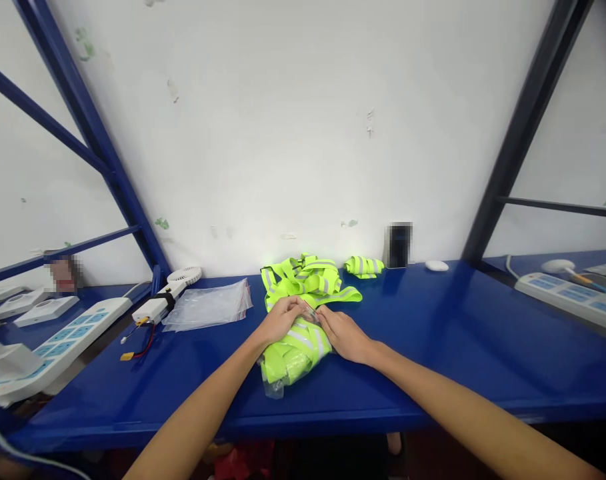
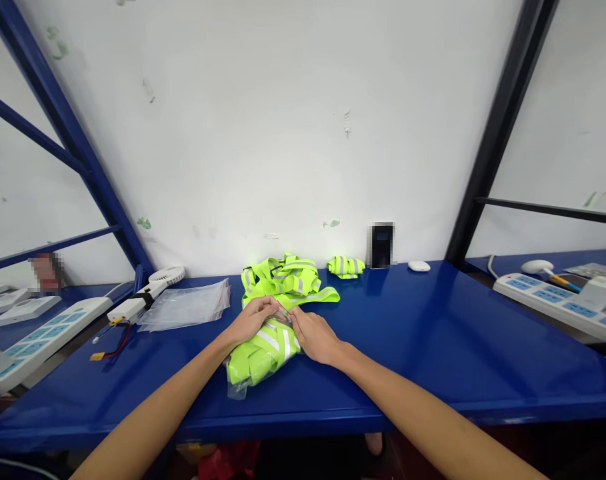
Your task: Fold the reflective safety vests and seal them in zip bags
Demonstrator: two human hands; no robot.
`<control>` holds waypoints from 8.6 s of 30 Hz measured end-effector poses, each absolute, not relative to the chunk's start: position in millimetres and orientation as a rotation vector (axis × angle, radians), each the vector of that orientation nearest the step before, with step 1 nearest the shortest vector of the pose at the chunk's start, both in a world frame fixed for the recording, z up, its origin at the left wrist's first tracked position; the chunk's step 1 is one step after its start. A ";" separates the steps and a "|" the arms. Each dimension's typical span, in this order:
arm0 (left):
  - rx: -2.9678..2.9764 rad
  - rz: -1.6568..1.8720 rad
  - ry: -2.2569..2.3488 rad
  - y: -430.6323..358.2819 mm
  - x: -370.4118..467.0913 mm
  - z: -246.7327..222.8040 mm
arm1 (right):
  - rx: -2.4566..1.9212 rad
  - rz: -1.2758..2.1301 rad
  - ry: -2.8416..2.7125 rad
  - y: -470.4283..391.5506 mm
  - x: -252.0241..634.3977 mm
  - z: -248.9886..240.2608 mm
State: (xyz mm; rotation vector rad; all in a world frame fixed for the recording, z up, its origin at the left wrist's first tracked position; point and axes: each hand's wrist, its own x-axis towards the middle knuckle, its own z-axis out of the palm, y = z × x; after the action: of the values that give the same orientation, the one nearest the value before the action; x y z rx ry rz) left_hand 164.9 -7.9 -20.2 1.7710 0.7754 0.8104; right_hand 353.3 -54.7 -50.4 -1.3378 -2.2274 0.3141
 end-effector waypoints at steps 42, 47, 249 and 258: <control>1.832 0.858 0.808 -12.4 158.6 -18.8 | -1.103 1.203 -1.537 -42.7 351.7 -34.9; 1.905 0.864 0.830 -13.4 159.3 -18.0 | -1.092 1.164 -1.567 -42.8 352.4 -35.5; 2.130 0.356 0.636 -21.3 166.7 -18.3 | -0.931 1.280 -2.271 -46.8 374.0 -4.0; 2.334 0.247 0.663 -37.3 161.4 2.9 | -0.868 1.257 -2.385 -51.4 374.4 -9.9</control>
State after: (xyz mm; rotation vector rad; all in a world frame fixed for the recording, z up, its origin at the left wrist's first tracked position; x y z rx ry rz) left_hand 161.4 -37.3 2.9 2.3338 0.6630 0.2474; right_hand 374.4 -51.4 -9.9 -0.8684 -2.3852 1.2566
